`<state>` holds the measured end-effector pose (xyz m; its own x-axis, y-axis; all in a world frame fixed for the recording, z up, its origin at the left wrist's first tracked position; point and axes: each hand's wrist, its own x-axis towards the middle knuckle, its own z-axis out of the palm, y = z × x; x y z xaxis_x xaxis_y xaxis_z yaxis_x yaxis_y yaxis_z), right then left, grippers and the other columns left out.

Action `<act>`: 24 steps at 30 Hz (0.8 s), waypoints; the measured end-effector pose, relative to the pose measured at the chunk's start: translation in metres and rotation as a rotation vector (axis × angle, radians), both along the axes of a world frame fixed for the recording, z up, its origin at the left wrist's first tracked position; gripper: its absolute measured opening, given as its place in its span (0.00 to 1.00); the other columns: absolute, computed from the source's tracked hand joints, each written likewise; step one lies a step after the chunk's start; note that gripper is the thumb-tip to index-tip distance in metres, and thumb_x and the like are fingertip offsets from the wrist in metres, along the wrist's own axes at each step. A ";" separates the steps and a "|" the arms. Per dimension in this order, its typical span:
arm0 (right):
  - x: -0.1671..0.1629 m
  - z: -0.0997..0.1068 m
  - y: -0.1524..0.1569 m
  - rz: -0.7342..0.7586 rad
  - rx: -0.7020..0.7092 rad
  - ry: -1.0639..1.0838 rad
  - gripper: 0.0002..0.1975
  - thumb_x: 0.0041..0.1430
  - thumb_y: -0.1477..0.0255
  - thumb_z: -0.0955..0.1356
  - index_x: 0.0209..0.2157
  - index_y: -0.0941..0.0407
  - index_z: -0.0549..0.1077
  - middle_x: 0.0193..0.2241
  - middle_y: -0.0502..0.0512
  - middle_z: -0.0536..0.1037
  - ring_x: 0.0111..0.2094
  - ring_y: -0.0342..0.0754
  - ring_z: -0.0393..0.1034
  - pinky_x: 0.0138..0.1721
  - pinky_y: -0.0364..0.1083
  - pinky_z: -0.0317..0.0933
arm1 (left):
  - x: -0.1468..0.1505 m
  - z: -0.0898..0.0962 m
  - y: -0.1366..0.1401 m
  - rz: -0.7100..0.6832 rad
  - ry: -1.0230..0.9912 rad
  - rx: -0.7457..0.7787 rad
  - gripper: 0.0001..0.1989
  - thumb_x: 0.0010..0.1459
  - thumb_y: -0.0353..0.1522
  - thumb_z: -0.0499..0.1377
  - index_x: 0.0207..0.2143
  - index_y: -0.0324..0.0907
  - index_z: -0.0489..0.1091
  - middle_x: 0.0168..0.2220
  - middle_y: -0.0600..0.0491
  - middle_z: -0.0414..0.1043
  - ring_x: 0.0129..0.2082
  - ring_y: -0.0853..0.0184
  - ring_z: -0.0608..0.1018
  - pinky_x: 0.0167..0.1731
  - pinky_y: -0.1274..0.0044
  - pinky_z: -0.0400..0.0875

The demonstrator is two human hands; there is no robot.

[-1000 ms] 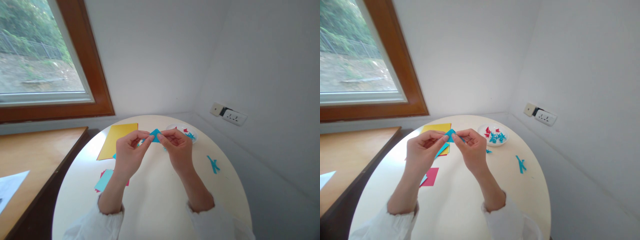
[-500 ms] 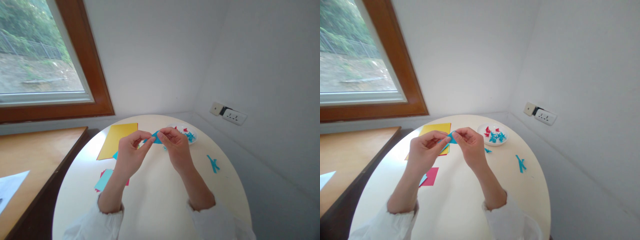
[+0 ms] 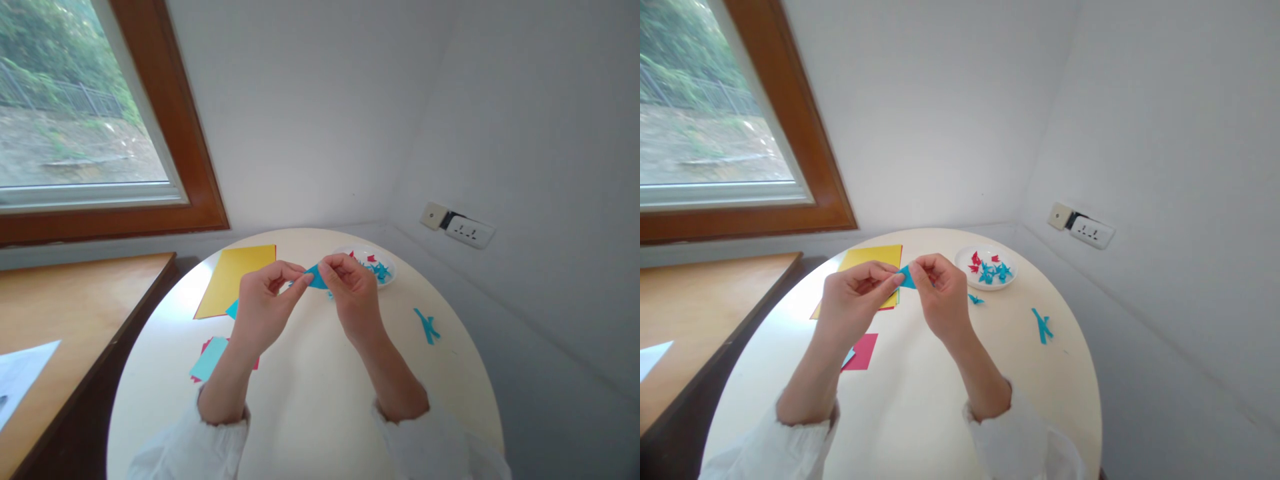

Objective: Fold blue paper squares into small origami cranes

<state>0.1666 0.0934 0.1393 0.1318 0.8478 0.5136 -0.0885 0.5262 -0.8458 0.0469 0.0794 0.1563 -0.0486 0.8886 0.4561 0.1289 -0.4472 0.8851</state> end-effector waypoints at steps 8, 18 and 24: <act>0.000 -0.008 0.006 -0.045 0.011 -0.055 0.08 0.51 0.66 0.66 0.25 0.56 0.68 0.21 0.48 0.70 0.24 0.41 0.64 0.27 0.41 0.60 | -0.001 -0.001 0.004 -0.015 0.011 -0.071 0.09 0.43 0.33 0.64 0.17 0.39 0.68 0.25 0.51 0.75 0.26 0.68 0.76 0.27 0.78 0.71; 0.005 -0.008 0.010 0.003 -0.012 -0.123 0.08 0.50 0.66 0.67 0.24 0.56 0.71 0.23 0.50 0.74 0.28 0.43 0.67 0.29 0.42 0.61 | 0.000 -0.003 0.007 -0.007 -0.017 -0.112 0.08 0.43 0.33 0.64 0.18 0.40 0.69 0.25 0.52 0.76 0.25 0.68 0.76 0.24 0.78 0.71; 0.004 -0.008 0.010 -0.046 0.016 -0.129 0.08 0.49 0.68 0.67 0.22 0.56 0.70 0.20 0.48 0.72 0.23 0.41 0.64 0.27 0.42 0.59 | 0.002 -0.002 0.004 -0.004 -0.012 -0.115 0.09 0.44 0.33 0.63 0.17 0.39 0.68 0.26 0.52 0.76 0.26 0.68 0.76 0.23 0.78 0.70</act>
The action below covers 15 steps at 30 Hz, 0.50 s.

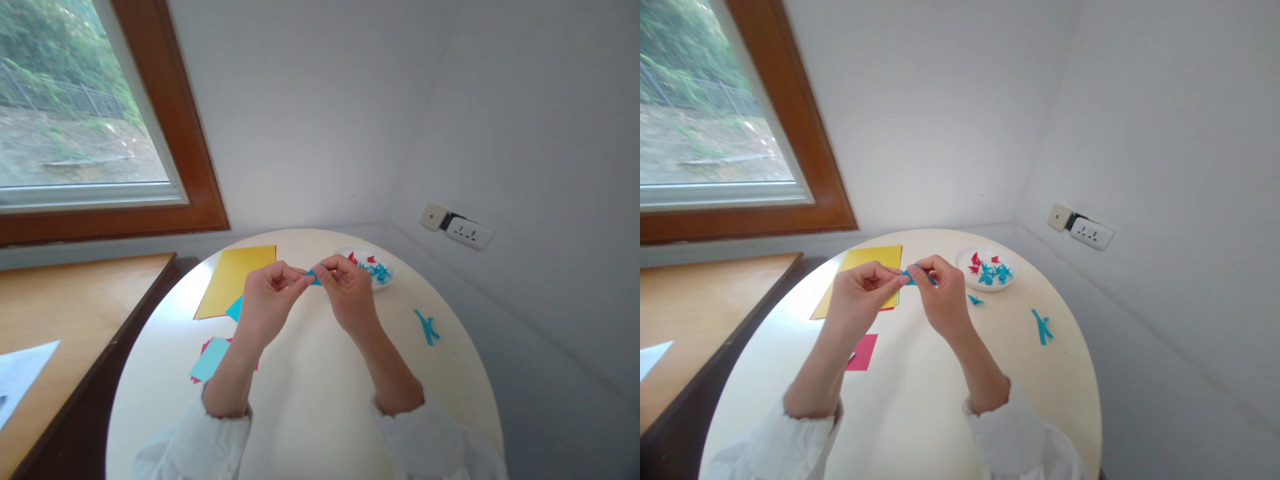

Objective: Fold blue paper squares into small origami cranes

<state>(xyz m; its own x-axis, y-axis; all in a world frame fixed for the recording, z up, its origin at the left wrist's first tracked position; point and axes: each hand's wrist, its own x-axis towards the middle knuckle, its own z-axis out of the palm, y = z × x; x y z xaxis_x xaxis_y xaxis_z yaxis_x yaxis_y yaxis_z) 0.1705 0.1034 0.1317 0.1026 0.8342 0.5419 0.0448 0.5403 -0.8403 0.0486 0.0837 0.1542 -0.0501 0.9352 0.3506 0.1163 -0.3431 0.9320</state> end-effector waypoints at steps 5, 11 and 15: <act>0.001 0.002 -0.001 0.021 -0.006 -0.012 0.08 0.50 0.68 0.67 0.22 0.57 0.71 0.19 0.48 0.72 0.23 0.41 0.64 0.27 0.42 0.58 | -0.001 -0.001 0.001 0.010 0.008 0.025 0.08 0.42 0.32 0.64 0.17 0.39 0.68 0.25 0.52 0.75 0.26 0.68 0.76 0.25 0.79 0.69; 0.002 0.003 -0.001 0.032 -0.023 -0.017 0.08 0.50 0.68 0.67 0.22 0.57 0.71 0.19 0.48 0.71 0.23 0.41 0.62 0.26 0.42 0.57 | -0.001 -0.001 0.001 0.033 0.008 0.025 0.11 0.42 0.32 0.64 0.16 0.39 0.64 0.23 0.53 0.73 0.23 0.70 0.74 0.22 0.80 0.67; 0.002 0.003 -0.002 0.023 -0.021 -0.017 0.08 0.50 0.69 0.67 0.22 0.57 0.71 0.19 0.48 0.71 0.23 0.41 0.62 0.27 0.42 0.56 | -0.001 -0.002 0.002 0.038 -0.001 0.036 0.14 0.41 0.32 0.65 0.17 0.40 0.60 0.21 0.55 0.72 0.22 0.72 0.73 0.21 0.81 0.65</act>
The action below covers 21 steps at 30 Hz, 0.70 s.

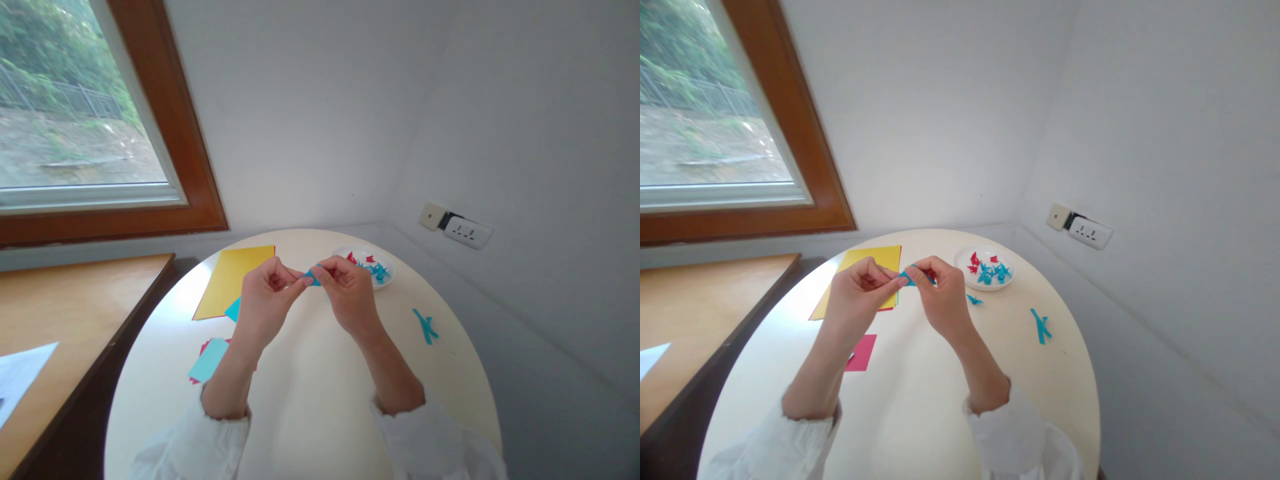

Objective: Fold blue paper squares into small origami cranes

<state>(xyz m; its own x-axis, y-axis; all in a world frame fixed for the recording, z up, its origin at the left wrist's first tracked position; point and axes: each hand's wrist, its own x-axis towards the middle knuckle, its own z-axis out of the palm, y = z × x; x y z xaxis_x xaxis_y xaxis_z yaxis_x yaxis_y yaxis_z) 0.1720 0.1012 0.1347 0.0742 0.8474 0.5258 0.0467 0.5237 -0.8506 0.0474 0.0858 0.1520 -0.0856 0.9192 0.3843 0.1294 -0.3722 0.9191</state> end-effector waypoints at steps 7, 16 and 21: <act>0.004 -0.002 0.002 0.006 -0.003 -0.006 0.08 0.50 0.69 0.67 0.22 0.58 0.70 0.19 0.47 0.70 0.23 0.40 0.60 0.26 0.41 0.55 | -0.010 0.006 0.001 -0.177 0.028 -0.158 0.13 0.43 0.38 0.64 0.28 0.38 0.69 0.22 0.53 0.74 0.25 0.67 0.76 0.24 0.79 0.69; 0.006 -0.002 0.004 0.048 -0.058 -0.005 0.09 0.48 0.66 0.68 0.23 0.58 0.72 0.20 0.49 0.72 0.23 0.41 0.63 0.27 0.42 0.58 | -0.013 0.011 0.001 -0.171 0.258 -0.081 0.11 0.49 0.37 0.58 0.21 0.38 0.72 0.22 0.51 0.75 0.26 0.66 0.76 0.26 0.78 0.70; 0.010 -0.003 0.008 0.081 -0.082 -0.138 0.13 0.51 0.62 0.66 0.25 0.58 0.73 0.22 0.50 0.73 0.26 0.42 0.64 0.28 0.42 0.57 | -0.012 0.005 0.004 -0.099 0.238 -0.060 0.10 0.51 0.36 0.56 0.23 0.38 0.71 0.23 0.51 0.74 0.25 0.67 0.75 0.26 0.78 0.69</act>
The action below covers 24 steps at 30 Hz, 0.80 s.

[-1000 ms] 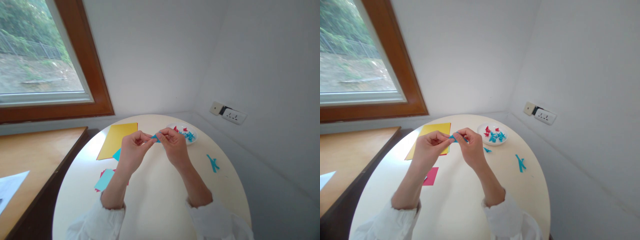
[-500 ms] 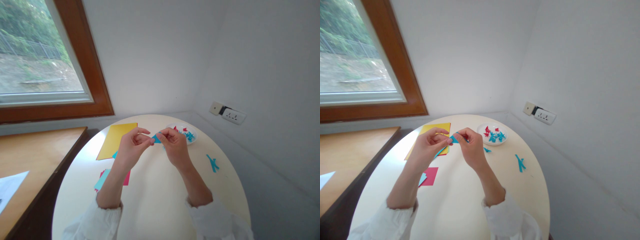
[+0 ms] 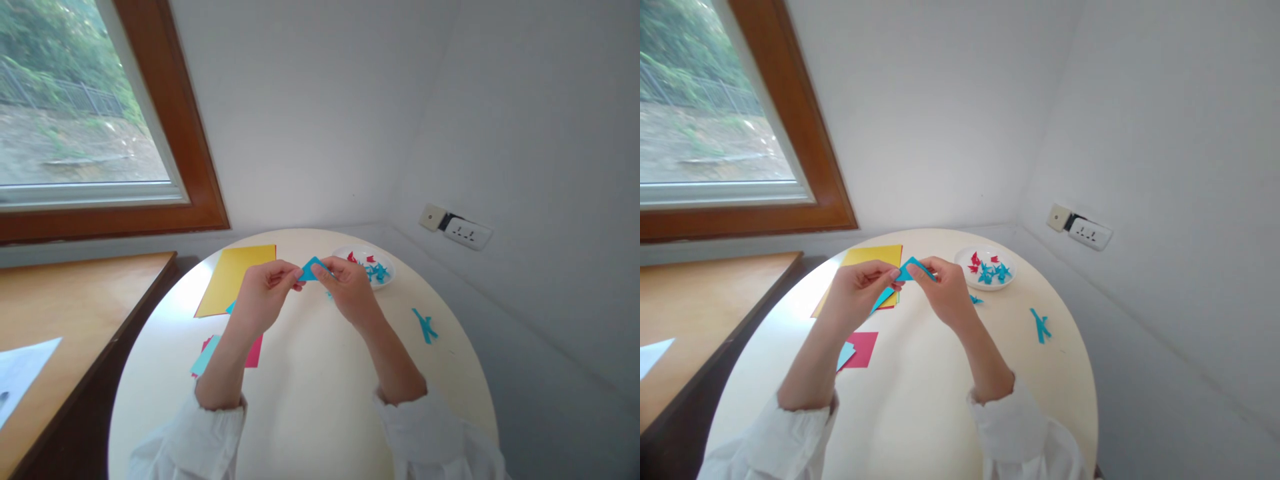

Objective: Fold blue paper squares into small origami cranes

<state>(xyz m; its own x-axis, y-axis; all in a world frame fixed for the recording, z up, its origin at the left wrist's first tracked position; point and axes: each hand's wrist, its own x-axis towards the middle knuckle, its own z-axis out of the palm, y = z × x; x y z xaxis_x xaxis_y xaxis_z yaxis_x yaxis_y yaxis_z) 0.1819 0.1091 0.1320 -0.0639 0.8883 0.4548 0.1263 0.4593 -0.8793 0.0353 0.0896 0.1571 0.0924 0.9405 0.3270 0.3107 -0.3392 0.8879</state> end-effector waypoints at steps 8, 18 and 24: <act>0.003 -0.016 -0.007 0.087 -0.076 -0.216 0.14 0.50 0.64 0.66 0.18 0.58 0.66 0.16 0.44 0.60 0.21 0.38 0.52 0.23 0.41 0.46 | -0.006 -0.013 0.000 -0.124 0.115 -0.008 0.13 0.52 0.39 0.54 0.24 0.38 0.69 0.23 0.53 0.70 0.24 0.70 0.71 0.24 0.79 0.65; 0.011 -0.067 -0.023 0.228 -0.357 -0.255 0.14 0.44 0.63 0.67 0.16 0.58 0.65 0.14 0.43 0.57 0.19 0.37 0.48 0.21 0.42 0.42 | -0.009 -0.082 -0.007 -0.067 0.216 -0.068 0.12 0.51 0.36 0.51 0.19 0.40 0.61 0.18 0.57 0.60 0.20 0.72 0.62 0.20 0.79 0.56; 0.015 -0.109 -0.020 0.194 -0.422 -0.193 0.15 0.43 0.61 0.68 0.17 0.58 0.66 0.13 0.42 0.57 0.18 0.37 0.48 0.21 0.42 0.42 | -0.002 -0.110 -0.011 -0.128 0.183 -0.212 0.16 0.53 0.41 0.52 0.19 0.40 0.63 0.17 0.55 0.64 0.19 0.72 0.66 0.19 0.79 0.58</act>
